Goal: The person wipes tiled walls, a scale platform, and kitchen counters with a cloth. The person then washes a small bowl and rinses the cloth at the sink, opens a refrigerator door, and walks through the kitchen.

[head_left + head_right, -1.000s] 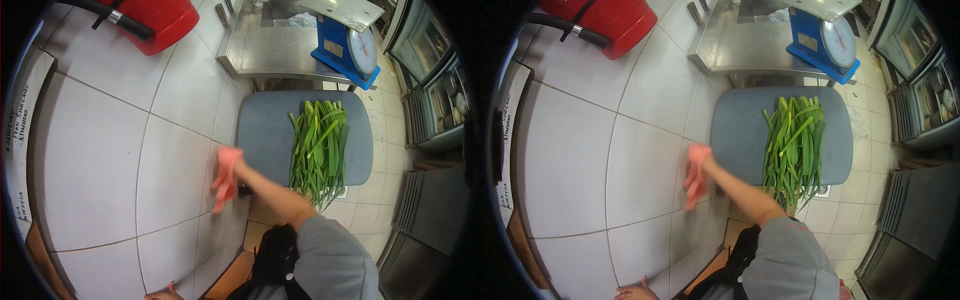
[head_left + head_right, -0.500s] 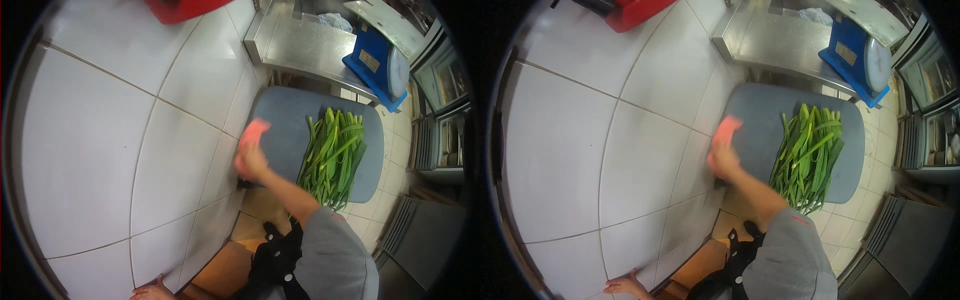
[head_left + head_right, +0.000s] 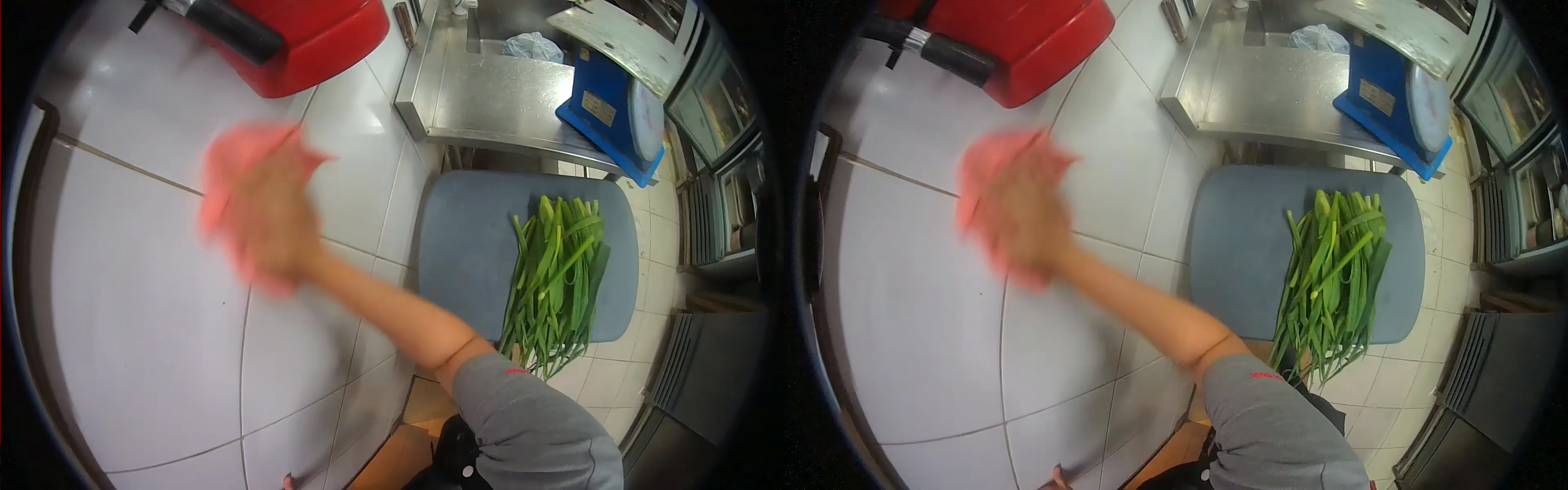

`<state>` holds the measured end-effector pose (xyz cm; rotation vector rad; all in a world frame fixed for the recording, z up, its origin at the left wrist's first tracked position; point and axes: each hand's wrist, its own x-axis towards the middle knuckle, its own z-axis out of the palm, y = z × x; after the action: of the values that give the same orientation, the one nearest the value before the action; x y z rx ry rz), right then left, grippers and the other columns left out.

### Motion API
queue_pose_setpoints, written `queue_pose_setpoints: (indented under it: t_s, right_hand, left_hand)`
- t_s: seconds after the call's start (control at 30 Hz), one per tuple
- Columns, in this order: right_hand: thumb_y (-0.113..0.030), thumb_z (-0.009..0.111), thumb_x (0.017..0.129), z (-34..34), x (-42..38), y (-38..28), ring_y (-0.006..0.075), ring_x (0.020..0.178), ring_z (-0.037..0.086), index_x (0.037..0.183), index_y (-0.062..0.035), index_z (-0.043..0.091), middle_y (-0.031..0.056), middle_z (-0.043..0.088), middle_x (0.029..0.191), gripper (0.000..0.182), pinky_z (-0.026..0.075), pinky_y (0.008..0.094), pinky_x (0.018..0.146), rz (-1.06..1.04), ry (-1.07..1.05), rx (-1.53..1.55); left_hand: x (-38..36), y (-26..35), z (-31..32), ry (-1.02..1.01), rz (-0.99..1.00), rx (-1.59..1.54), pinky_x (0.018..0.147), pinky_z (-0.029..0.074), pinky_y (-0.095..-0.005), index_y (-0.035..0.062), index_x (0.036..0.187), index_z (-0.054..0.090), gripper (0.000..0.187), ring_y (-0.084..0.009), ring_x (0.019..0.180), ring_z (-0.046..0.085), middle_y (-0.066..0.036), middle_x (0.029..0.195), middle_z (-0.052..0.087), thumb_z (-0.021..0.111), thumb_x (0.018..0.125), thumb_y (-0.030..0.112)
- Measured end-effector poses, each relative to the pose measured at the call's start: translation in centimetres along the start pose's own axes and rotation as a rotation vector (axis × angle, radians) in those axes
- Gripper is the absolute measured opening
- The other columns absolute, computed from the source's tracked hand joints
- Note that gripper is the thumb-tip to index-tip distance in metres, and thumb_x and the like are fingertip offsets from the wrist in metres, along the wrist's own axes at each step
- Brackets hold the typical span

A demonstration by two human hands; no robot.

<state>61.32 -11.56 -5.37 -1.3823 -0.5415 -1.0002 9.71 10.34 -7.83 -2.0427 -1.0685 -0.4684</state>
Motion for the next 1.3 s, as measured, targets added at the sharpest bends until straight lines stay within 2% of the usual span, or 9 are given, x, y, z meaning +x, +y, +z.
queue_pose_setpoints:
  t_s: [0.1, 0.2, 0.3, 0.43, 0.67, 0.87, 1.03, 1.13, 1.3]
  right_hand:
    - [-0.02, 0.039, 0.099, -4.2, 3.1, 14.5, 0.0288, 0.116, 0.051, 0.127, 0.002, 0.047, 0.0167, 0.053, 0.123, 0.037, 0.038, 0.0371, 0.1, 0.487, 0.194, 0.314]
    - [-0.021, 0.039, 0.099, -6.3, -4.1, 24.8, 0.0376, 0.129, 0.039, 0.136, -0.0023, 0.045, 0.0208, 0.045, 0.139, 0.042, 0.03, 0.046, 0.108, 0.234, 0.289, -0.364]
    - [-0.02, 0.041, 0.098, -3.4, -12.0, 18.8, 0.0385, 0.135, 0.032, 0.143, -0.005, 0.037, 0.0203, 0.035, 0.146, 0.048, 0.025, 0.0471, 0.111, 0.55, 0.155, -0.302]
    - [-0.019, 0.051, 0.09, -2.1, -5.4, -0.1, 0.0403, 0.132, 0.033, 0.14, -0.0064, 0.038, 0.0232, 0.034, 0.139, 0.053, 0.026, 0.0511, 0.108, -0.144, -0.073, -0.151]
    - [-0.03, 0.045, 0.097, -5.1, 7.9, 18.5, 0.0239, 0.102, 0.054, 0.118, -0.0105, 0.054, 0.0125, 0.054, 0.119, 0.03, 0.046, 0.0346, 0.086, 0.479, 0.227, 0.069]
    - [-0.023, 0.045, 0.094, -2.4, 2.4, 3.0, 0.0275, 0.105, 0.053, 0.128, -0.0104, 0.054, 0.0156, 0.051, 0.123, 0.038, 0.042, 0.0429, 0.089, -0.035, 0.167, -0.271]
    - [-0.008, 0.047, 0.09, -4.8, 7.4, 8.3, 0.0407, 0.119, 0.046, 0.13, -0.0031, 0.051, 0.0234, 0.046, 0.129, 0.04, 0.035, 0.0528, 0.099, 0.405, 0.121, 0.194]
    - [-0.006, 0.045, 0.091, -2.6, 2.0, 3.5, 0.0447, 0.116, 0.045, 0.124, -0.0022, 0.054, 0.026, 0.043, 0.131, 0.035, 0.037, 0.0471, 0.099, 0.055, 0.121, -0.24]
    - [0.003, 0.04, 0.09, -4.1, 4.5, 5.8, 0.0406, 0.112, 0.049, 0.124, -0.0014, 0.053, 0.0223, 0.044, 0.132, 0.037, 0.04, 0.0436, 0.095, 0.153, 0.076, -0.123]
  left_hand:
    - [0.2, 0.5, 0.2, -0.005, 0.0, 0.009, 0.107, 0.01, -0.0671, -0.0112, 0.141, -0.017, 0.156, -0.0629, 0.133, -0.01, -0.05, 0.138, -0.017, 0.085, 0.045, 0.058]
    - [0.4, 0.9, 0.2, -0.001, -0.005, 0.002, 0.106, 0.01, -0.0681, -0.0117, 0.141, -0.018, 0.157, -0.0638, 0.132, -0.01, -0.051, 0.136, -0.017, 0.084, 0.045, 0.059]
    - [0.4, 1.3, 0.2, -0.01, -0.004, -0.007, 0.105, 0.009, -0.0691, -0.0122, 0.14, -0.019, 0.157, -0.0647, 0.131, -0.011, -0.052, 0.135, -0.018, 0.083, 0.046, 0.061]
    - [0.5, 1.4, 0.2, 0.007, 0.002, -0.016, 0.104, 0.009, -0.0704, -0.0128, 0.139, -0.021, 0.158, -0.0659, 0.13, -0.012, -0.053, 0.133, -0.019, 0.082, 0.046, 0.063]
    - [0.6, 1.1, 0.6, 0.018, -0.009, -0.03, 0.102, 0.008, -0.0728, -0.0139, 0.137, -0.023, 0.159, -0.068, 0.128, -0.013, -0.055, 0.131, -0.02, 0.08, 0.046, 0.067]
    - [0.7, 0.8, 0.8, 0.034, -0.013, -0.042, 0.1, 0.007, -0.0748, -0.0149, 0.135, -0.025, 0.161, -0.0698, 0.126, -0.014, -0.056, 0.128, -0.022, 0.078, 0.046, 0.07]
    - [0.6, 0.2, 1.1, 0.034, -0.016, -0.068, 0.098, 0.006, -0.0764, -0.0157, 0.134, -0.027, 0.162, -0.0713, 0.124, -0.014, -0.057, 0.126, -0.023, 0.077, 0.046, 0.072]
    - [0.7, 0.5, 1.4, 0.047, -0.024, -0.087, 0.097, 0.006, -0.0774, -0.0161, 0.133, -0.028, 0.162, -0.0722, 0.123, -0.015, -0.058, 0.125, -0.024, 0.076, 0.046, 0.074]
    - [0.6, -0.4, 1.5, 0.06, -0.018, -0.102, 0.096, 0.005, -0.0791, -0.0169, 0.131, -0.03, 0.164, -0.0737, 0.122, -0.016, -0.059, 0.123, -0.025, 0.074, 0.046, 0.077]
